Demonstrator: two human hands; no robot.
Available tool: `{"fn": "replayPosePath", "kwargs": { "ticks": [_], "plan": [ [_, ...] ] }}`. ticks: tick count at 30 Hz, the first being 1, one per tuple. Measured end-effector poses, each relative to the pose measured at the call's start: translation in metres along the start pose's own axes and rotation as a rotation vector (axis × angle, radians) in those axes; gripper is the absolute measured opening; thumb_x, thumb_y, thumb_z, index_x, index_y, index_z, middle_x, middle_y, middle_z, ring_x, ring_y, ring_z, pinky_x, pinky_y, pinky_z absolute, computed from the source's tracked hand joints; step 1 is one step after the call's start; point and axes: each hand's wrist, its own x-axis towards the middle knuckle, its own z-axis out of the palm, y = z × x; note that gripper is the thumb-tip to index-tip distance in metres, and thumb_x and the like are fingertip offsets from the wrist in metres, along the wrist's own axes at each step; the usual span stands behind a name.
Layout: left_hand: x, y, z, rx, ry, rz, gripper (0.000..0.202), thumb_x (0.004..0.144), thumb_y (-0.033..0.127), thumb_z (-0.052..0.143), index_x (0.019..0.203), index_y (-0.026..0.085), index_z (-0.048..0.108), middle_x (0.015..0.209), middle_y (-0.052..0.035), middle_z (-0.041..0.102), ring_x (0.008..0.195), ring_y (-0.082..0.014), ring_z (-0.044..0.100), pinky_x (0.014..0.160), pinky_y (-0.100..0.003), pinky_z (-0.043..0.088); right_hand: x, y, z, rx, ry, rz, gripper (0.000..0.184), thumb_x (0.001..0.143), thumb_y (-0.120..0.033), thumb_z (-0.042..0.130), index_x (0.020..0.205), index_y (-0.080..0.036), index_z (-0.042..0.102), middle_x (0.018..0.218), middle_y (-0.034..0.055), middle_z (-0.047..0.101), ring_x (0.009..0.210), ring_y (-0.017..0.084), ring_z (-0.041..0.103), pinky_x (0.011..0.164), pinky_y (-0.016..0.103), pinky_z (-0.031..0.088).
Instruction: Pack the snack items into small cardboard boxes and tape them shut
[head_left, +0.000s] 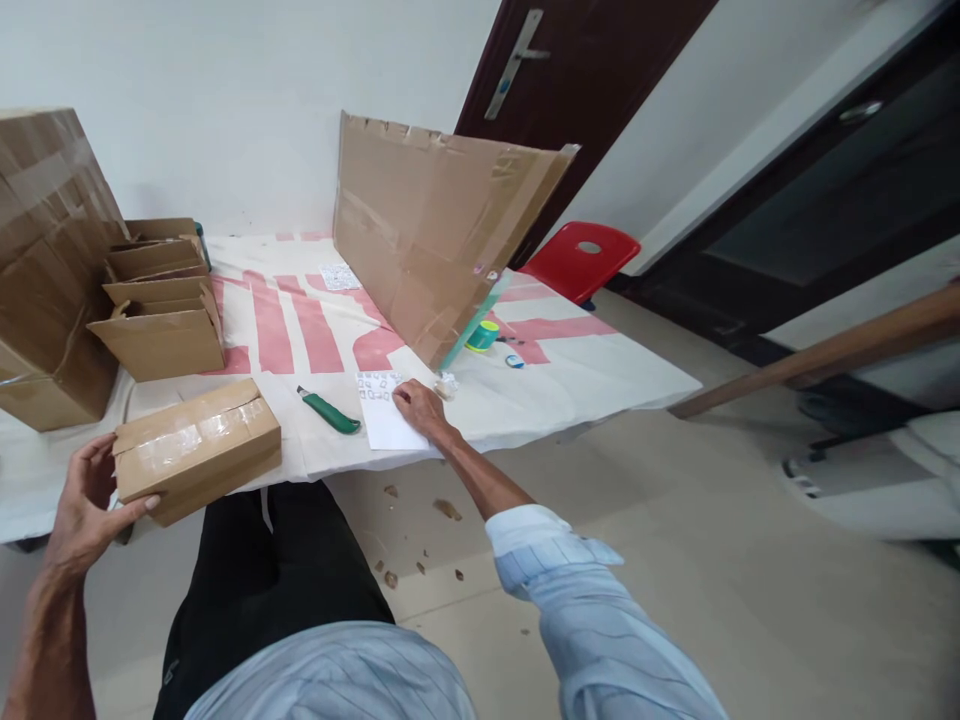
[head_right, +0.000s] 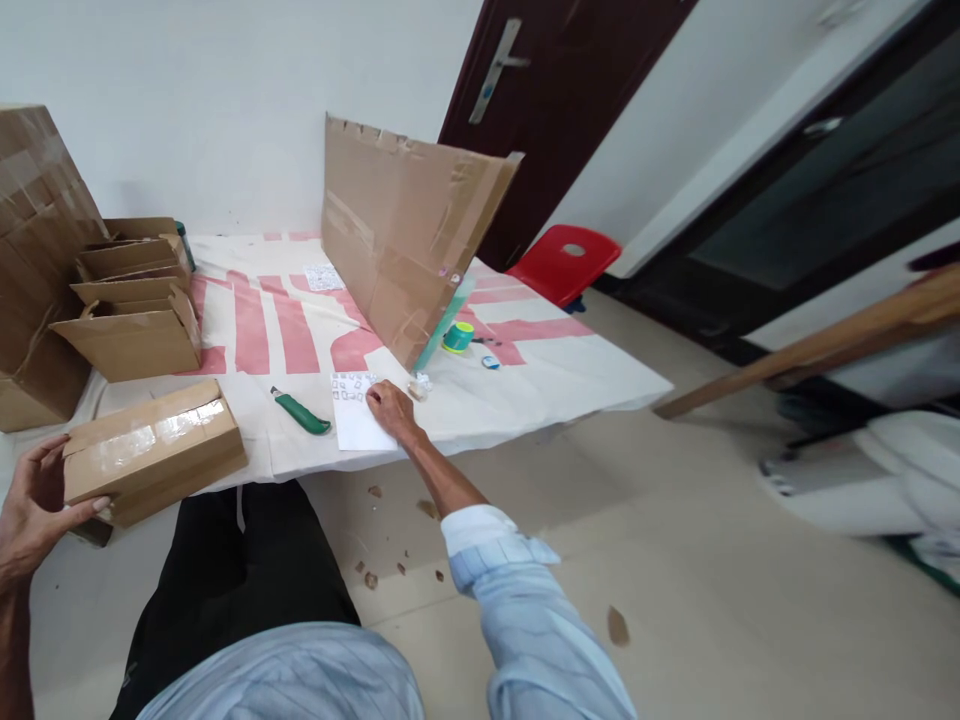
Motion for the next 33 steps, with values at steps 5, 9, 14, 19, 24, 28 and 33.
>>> {"fn": "replayPosePath", "kwargs": {
  "ticks": [5, 9, 14, 19, 24, 28, 33],
  "plan": [
    [0.0, 0.001, 0.0, 0.011, -0.008, 0.005, 0.105, 0.051, 0.045, 0.107, 0.139, 0.029, 0.051, 0.156, -0.0146, 0.057, 0.148, -0.0371, 0.054, 0.123, -0.056, 0.048, 0.002, -0.001, 0.001, 0.031, 0.021, 0.024, 0.012, 0.087, -0.025, 0.058, 0.079, -0.024, 0.067, 0.089, 0.0069, 0.072, 0.084, 0.022, 0.062, 0.078, 0.032, 0.048],
    [-0.002, 0.005, 0.002, 0.035, -0.002, -0.012, 0.106, 0.051, 0.046, 0.107, 0.139, 0.027, 0.051, 0.156, -0.016, 0.057, 0.148, -0.0387, 0.054, 0.117, -0.052, 0.055, -0.001, -0.002, 0.002, 0.067, 0.057, 0.071, 0.01, 0.084, -0.028, 0.059, 0.076, -0.024, 0.064, 0.086, 0.0053, 0.071, 0.08, 0.021, 0.062, 0.078, 0.032, 0.049],
    [-0.004, 0.005, 0.001, 0.045, -0.011, -0.023, 0.111, 0.047, 0.043, 0.108, 0.141, 0.029, 0.049, 0.159, -0.0162, 0.056, 0.15, -0.041, 0.052, 0.119, -0.055, 0.052, -0.006, 0.002, 0.006, 0.116, 0.109, 0.149, 0.011, 0.081, -0.035, 0.064, 0.081, -0.024, 0.061, 0.082, 0.0031, 0.069, 0.074, 0.02, 0.06, 0.075, 0.033, 0.05],
    [-0.011, 0.025, 0.001, 0.283, 0.044, 0.054, 0.113, 0.053, 0.054, 0.103, 0.148, 0.031, 0.048, 0.164, -0.0178, 0.049, 0.153, -0.0478, 0.046, 0.114, -0.068, 0.053, -0.006, 0.008, 0.006, 0.166, 0.132, 0.182, 0.012, 0.084, -0.032, 0.058, 0.088, -0.023, 0.064, 0.082, 0.0039, 0.07, 0.077, 0.021, 0.063, 0.076, 0.032, 0.052],
    [-0.019, 0.077, 0.034, 0.676, 0.149, 0.433, 0.099, 0.068, 0.06, 0.094, 0.151, 0.026, 0.053, 0.16, -0.018, 0.051, 0.152, -0.0511, 0.045, 0.122, -0.076, 0.038, 0.004, 0.014, 0.005, 0.173, 0.135, 0.189, 0.025, 0.085, -0.025, 0.052, 0.098, -0.018, 0.072, 0.092, 0.0085, 0.074, 0.084, 0.023, 0.066, 0.083, 0.034, 0.054],
    [-0.015, 0.096, 0.075, 0.788, -0.004, 0.52, 0.057, 0.087, 0.043, 0.082, 0.14, 0.032, 0.062, 0.153, -0.0131, 0.06, 0.151, -0.0487, 0.048, 0.125, -0.074, 0.033, 0.016, 0.014, 0.006, 0.149, 0.108, 0.178, 0.018, 0.08, -0.023, 0.058, 0.085, -0.019, 0.075, 0.091, 0.0088, 0.073, 0.085, 0.023, 0.065, 0.087, 0.035, 0.054],
    [0.002, 0.083, 0.084, 0.891, -0.084, 0.476, 0.028, 0.09, 0.034, 0.077, 0.117, 0.031, 0.071, 0.135, -0.0113, 0.071, 0.141, -0.0473, 0.056, 0.118, -0.072, 0.038, 0.022, 0.014, 0.006, 0.146, 0.081, 0.161, 0.017, 0.079, -0.021, 0.06, 0.081, -0.019, 0.077, 0.088, 0.0072, 0.073, 0.084, 0.023, 0.066, 0.086, 0.036, 0.054]
  ]
}}
